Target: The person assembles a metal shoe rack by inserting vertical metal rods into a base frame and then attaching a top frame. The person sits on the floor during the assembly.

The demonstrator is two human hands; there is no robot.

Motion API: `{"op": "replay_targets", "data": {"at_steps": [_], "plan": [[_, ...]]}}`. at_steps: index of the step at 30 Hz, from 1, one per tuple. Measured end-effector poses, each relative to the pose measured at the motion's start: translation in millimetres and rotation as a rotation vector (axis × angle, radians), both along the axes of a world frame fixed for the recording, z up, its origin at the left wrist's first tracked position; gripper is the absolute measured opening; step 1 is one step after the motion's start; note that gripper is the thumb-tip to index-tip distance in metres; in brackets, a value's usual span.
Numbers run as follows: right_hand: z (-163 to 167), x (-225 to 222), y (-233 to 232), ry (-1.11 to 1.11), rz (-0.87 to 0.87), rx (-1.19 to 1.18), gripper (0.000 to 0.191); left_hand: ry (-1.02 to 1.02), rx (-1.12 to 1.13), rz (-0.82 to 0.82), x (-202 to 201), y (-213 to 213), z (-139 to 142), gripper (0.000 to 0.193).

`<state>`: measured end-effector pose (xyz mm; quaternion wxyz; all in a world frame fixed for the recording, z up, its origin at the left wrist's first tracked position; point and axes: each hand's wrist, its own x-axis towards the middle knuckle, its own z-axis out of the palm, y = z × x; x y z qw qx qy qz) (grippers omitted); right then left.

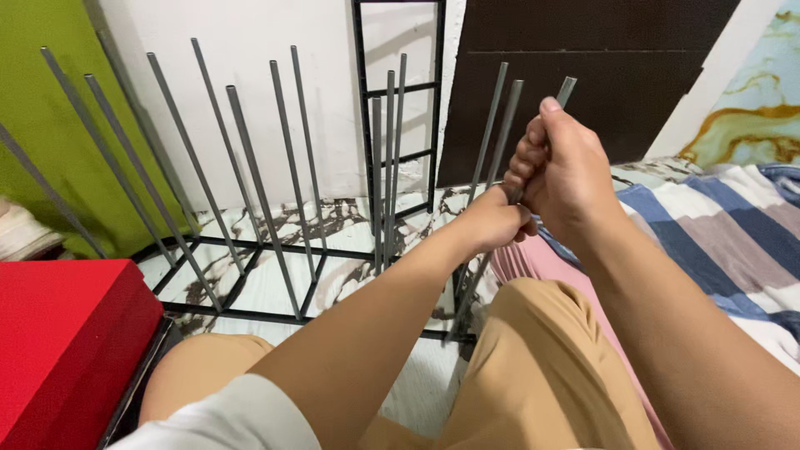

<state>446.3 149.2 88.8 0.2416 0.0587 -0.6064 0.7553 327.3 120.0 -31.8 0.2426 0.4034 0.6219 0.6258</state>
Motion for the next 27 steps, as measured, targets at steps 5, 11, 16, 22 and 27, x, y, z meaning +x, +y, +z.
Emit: {"op": "replay_targets", "data": {"at_steps": [5, 11, 16, 22, 27], "plan": [[-14, -13, 6, -0.054, -0.02, 0.076, 0.045, -0.009, 0.145, -0.032, -2, 9, -15, 0.012], [-21, -23, 12, -0.062, -0.006, 0.097, 0.049, -0.004, 0.049, 0.047, -8, 9, -22, 0.015], [-23, -30, 18, -0.076, -0.008, 0.123, 0.051, -0.024, 0.138, 0.001, -16, 19, -30, 0.014], [-23, -42, 26, -0.069, 0.066, 0.107, 0.052, -0.125, 0.193, 0.036, -28, 37, -39, 0.019], [-25, -48, 30, -0.051, 0.026, 0.16, 0.046, -0.248, 0.319, -0.047, -32, 47, -40, 0.032]]}}
